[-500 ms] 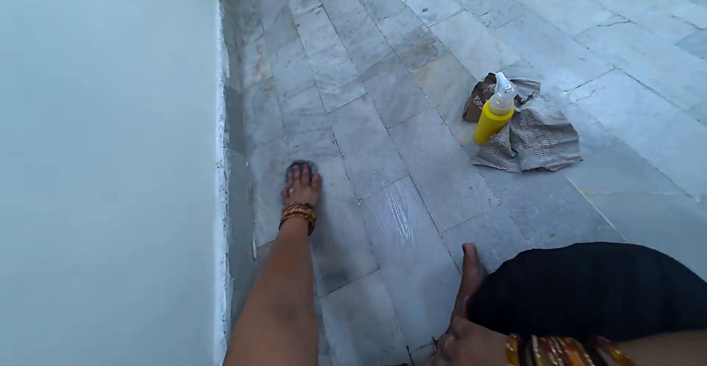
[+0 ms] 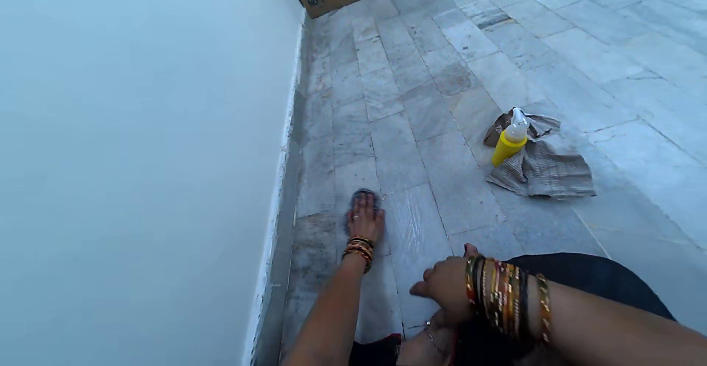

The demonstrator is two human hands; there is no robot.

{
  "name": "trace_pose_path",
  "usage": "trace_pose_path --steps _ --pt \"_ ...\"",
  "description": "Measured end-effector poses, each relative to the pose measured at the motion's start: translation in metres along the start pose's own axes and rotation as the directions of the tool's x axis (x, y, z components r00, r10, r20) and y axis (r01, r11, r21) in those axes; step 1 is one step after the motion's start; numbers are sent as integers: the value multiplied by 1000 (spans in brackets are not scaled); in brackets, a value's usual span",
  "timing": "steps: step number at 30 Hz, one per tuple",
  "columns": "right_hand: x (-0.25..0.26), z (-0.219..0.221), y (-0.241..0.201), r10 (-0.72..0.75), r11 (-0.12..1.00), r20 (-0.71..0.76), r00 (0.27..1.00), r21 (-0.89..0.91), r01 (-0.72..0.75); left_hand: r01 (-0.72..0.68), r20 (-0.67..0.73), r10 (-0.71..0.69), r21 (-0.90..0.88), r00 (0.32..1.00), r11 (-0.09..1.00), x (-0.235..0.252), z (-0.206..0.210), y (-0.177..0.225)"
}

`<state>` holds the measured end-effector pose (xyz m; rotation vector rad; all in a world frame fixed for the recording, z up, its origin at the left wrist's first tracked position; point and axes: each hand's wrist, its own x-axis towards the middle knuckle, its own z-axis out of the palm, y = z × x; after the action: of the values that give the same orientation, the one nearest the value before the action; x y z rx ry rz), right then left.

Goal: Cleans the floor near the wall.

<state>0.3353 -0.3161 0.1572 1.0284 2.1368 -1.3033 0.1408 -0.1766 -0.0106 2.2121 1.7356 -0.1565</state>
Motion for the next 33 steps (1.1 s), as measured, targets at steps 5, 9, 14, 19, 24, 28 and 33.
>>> trace_pose_path --steps 5,9,14,19,24,28,33 --pt "3 0 23 127 990 -101 987 76 -119 -273 143 285 -96 948 957 -20 14 13" --pt "14 9 38 200 978 -116 973 79 -191 -327 114 368 -276 923 904 -61 -34 6" --pt "45 19 35 196 972 -172 965 -95 -215 -260 248 300 -182 921 948 -142 -104 -36" --pt "103 6 49 -43 914 -403 914 -385 -127 -37 301 101 -210 948 977 -174 -142 -100" --pt "155 -7 79 -189 843 -395 899 -534 -58 -14 277 47 -120 960 993 -146 -152 -113" --pt "192 3 60 -125 938 -445 887 -343 -40 -92 330 127 -120 935 988 -132 -151 -107" --pt "233 11 -24 -184 962 -396 900 -261 83 -128 333 194 -209 923 970 -131 -148 -104"
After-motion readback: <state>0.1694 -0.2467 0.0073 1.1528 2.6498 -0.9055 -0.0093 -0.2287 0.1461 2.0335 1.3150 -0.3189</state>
